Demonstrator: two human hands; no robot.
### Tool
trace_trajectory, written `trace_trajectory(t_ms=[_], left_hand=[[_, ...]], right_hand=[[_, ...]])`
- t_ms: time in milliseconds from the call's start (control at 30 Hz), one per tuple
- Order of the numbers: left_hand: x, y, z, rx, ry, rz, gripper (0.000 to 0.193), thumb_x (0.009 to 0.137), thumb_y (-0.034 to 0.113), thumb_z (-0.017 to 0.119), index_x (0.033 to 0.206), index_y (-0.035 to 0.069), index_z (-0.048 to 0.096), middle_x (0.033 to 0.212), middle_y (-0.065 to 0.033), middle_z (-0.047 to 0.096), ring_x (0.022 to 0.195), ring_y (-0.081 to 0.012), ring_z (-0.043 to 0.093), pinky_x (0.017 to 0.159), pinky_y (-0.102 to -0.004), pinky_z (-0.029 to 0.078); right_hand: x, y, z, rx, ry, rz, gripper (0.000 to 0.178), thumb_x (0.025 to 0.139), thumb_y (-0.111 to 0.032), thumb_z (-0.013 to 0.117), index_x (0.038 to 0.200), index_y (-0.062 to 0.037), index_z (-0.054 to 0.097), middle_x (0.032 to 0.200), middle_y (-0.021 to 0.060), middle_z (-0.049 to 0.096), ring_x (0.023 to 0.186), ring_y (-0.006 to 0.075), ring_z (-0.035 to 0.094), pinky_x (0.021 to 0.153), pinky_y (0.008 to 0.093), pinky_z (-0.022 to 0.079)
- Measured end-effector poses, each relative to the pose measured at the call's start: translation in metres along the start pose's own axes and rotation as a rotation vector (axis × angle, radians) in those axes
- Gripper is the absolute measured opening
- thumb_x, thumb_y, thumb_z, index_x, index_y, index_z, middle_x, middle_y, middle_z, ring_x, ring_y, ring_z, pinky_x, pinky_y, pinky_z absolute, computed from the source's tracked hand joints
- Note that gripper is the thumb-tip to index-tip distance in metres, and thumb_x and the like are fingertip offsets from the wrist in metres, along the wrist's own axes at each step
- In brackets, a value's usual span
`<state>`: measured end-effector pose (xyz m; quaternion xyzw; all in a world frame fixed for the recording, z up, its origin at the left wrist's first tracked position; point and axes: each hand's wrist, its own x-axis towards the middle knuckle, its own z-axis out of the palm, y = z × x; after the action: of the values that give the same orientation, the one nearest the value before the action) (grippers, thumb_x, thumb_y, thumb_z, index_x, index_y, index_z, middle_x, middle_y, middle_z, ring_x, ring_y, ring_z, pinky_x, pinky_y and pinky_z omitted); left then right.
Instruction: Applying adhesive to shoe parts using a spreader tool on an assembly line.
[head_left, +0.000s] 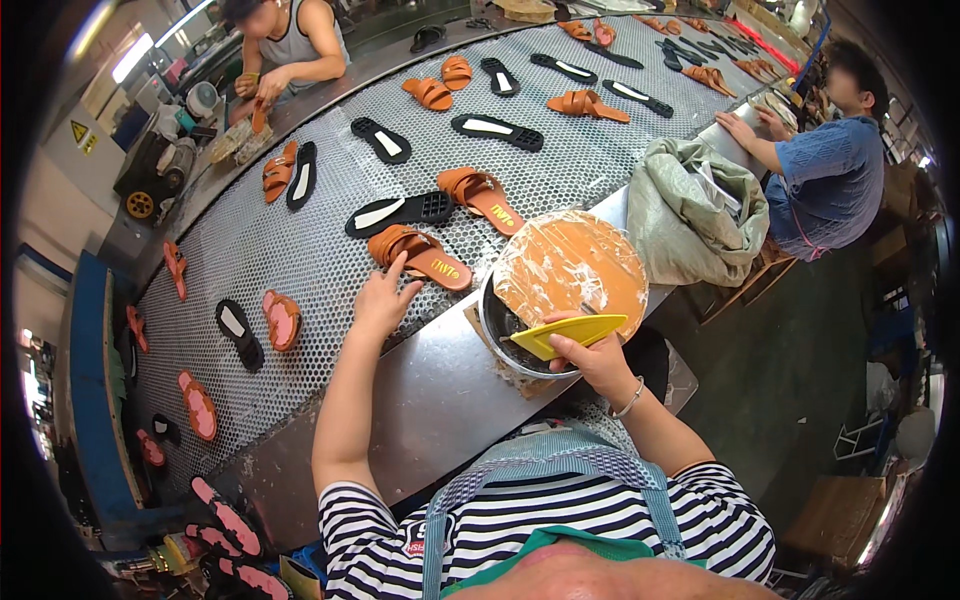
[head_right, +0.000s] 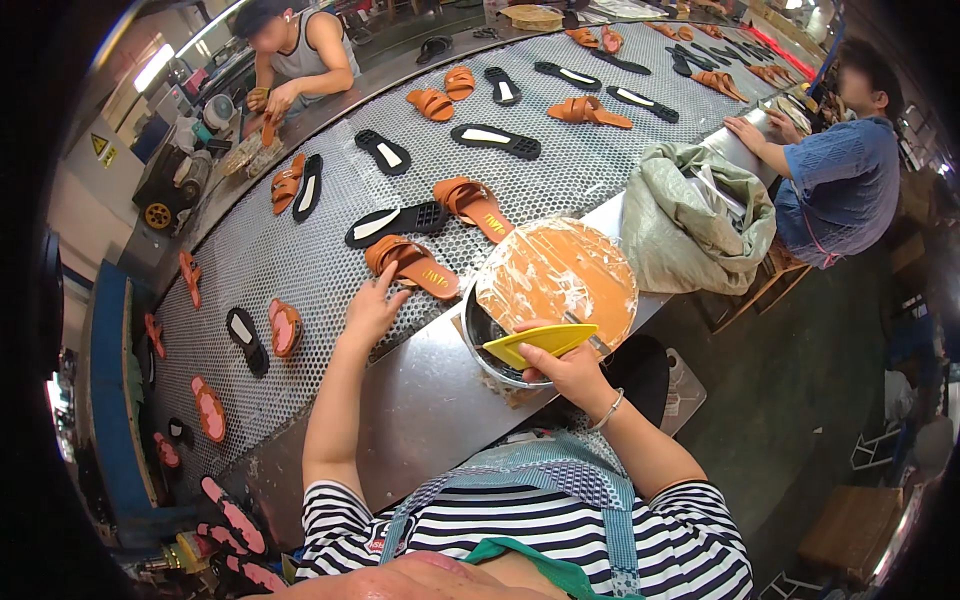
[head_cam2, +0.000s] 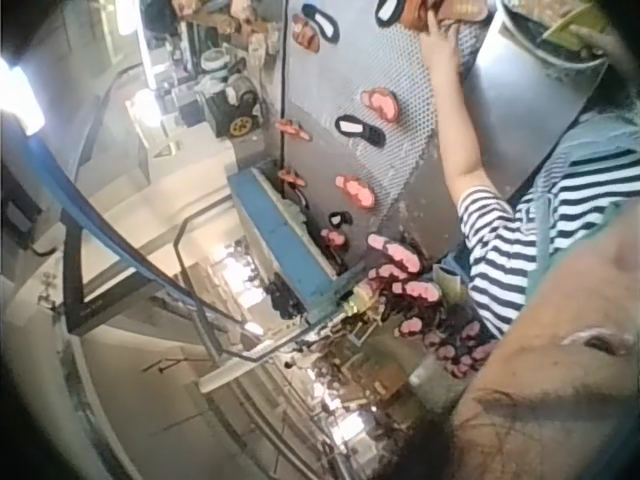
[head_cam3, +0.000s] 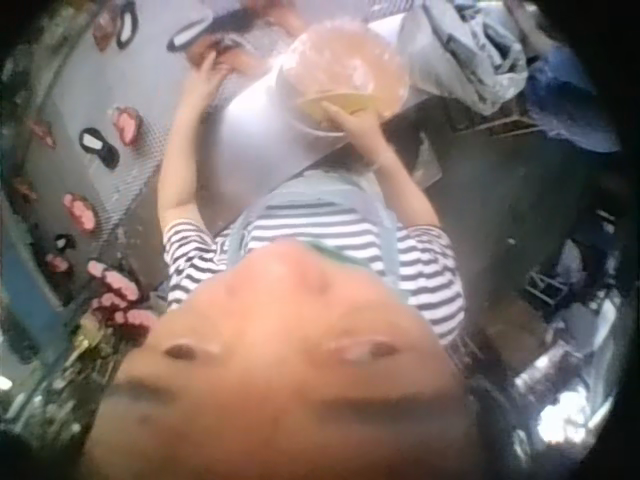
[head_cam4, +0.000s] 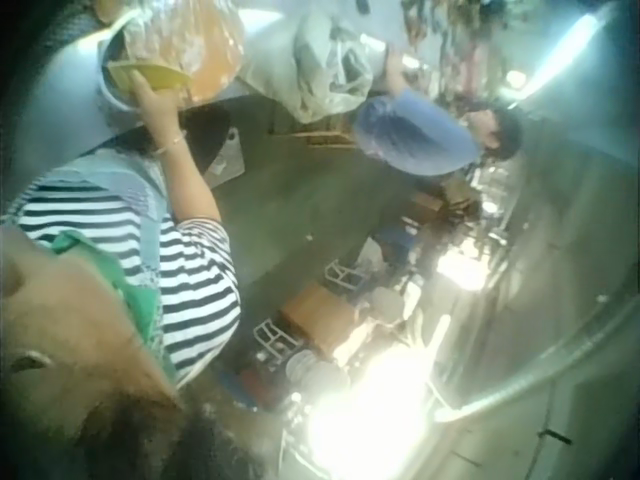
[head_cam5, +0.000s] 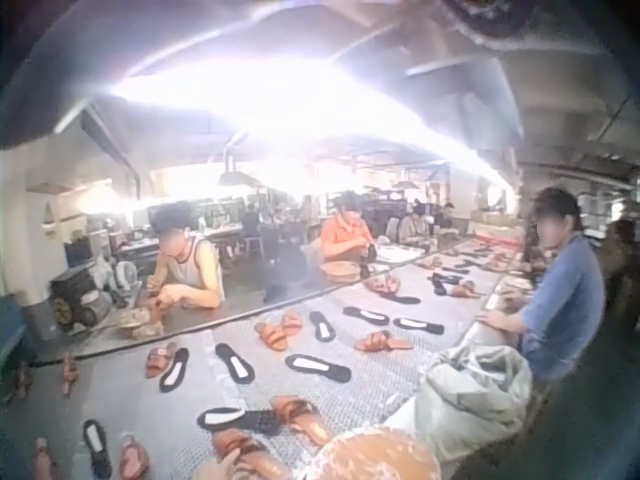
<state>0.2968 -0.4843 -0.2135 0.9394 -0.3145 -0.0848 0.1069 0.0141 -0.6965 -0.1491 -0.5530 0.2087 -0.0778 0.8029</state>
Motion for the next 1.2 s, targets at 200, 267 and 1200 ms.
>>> trace_trajectory(t_ms=[200, 267, 1200], left_hand=[[0.048, -0.015, 0.04, 0.199, 0.02, -0.141, 0.058, 0.092, 0.058, 0.042, 0.107, 0.007, 0.062, 0.092, -0.0234, 0.067, 0.087, -0.0407, 0.065, 0.076, -0.049, 0.051], [0.046, -0.026, 0.039, 0.158, 0.23, -0.056, 0.056, 0.095, 0.053, 0.042, 0.087, 0.004, 0.067, 0.081, -0.0239, 0.066, 0.073, -0.041, 0.065, 0.063, -0.0494, 0.051], [-0.172, 0.031, 0.021, 0.051, 0.207, -0.017, 0.074, 0.067, 0.054, 0.078, 0.112, -0.002, 0.06, 0.124, -0.0221, 0.044, 0.107, -0.0408, 0.052, 0.091, -0.0463, 0.045]], right_hand=[[-0.01, 0.0, -0.009, 0.016, 0.024, -0.01, 0.028, 0.088, -0.008, 0.067, 0.113, 0.0006, 0.061, 0.099, 0.0093, 0.065, 0.065, 0.0113, 0.063, 0.056, 0.0216, 0.053], [-0.011, 0.0, -0.012, 0.021, 0.034, -0.006, 0.028, 0.087, -0.009, 0.067, 0.113, 0.0007, 0.061, 0.098, 0.0095, 0.065, 0.064, 0.0114, 0.063, 0.056, 0.0217, 0.053], [0.013, 0.004, -0.017, -0.546, -0.085, -0.137, 0.021, 0.086, -0.013, 0.065, 0.105, -0.0044, 0.066, 0.086, 0.0086, 0.069, 0.07, 0.0155, 0.066, 0.064, 0.0284, 0.052]])
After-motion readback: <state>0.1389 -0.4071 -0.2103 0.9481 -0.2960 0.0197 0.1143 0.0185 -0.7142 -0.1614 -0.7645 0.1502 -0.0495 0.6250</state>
